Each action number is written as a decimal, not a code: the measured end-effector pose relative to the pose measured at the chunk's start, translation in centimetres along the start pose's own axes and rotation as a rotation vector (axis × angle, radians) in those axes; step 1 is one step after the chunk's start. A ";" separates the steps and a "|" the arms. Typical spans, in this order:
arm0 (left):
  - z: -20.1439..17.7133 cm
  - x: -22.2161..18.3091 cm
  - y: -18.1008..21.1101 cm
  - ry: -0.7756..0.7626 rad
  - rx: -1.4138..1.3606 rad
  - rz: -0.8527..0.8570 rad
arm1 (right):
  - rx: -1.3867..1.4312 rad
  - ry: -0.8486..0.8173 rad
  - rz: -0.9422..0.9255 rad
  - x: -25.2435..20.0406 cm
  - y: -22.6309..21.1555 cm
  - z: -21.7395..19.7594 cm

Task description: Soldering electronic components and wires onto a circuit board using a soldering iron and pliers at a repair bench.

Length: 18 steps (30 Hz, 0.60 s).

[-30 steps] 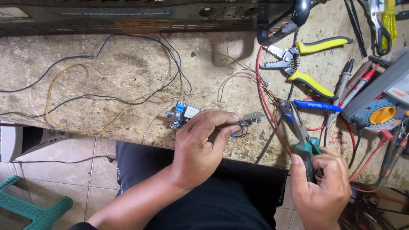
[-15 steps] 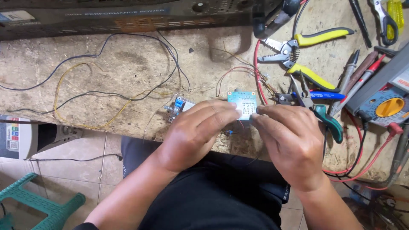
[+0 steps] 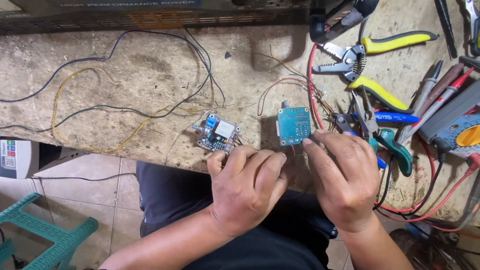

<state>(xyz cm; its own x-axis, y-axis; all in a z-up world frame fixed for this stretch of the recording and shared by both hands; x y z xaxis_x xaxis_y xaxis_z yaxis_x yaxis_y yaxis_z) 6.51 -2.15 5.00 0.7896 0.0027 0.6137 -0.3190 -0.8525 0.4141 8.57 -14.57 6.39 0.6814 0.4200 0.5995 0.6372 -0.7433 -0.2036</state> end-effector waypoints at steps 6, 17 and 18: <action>-1.5 0.1 0.3 0.033 -0.048 0.073 | 0.064 0.052 0.067 -0.5 0.2 -0.7; -8.6 -9.4 -7.7 0.278 -0.119 -0.283 | 0.088 0.048 0.109 -0.1 -0.2 -1.1; -8.6 -10.5 -8.8 0.260 -0.102 -0.359 | 0.070 0.023 0.103 0.0 -0.3 -0.8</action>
<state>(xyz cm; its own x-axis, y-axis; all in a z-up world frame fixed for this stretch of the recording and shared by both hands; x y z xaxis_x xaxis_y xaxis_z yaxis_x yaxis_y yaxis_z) -3.47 9.79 0.75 0.7057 0.4312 0.5622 -0.1095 -0.7176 0.6878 8.09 -14.77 7.11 0.7368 0.3308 0.5896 0.5882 -0.7435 -0.3180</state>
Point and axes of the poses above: each hand's wrist, its own x-axis towards the middle knuckle, its own z-axis out of the palm, y = z × x, the point moved 9 cm from there along x, towards the middle knuckle, and after that the axes turned 13 degrees about y, right-handed, at the moved point
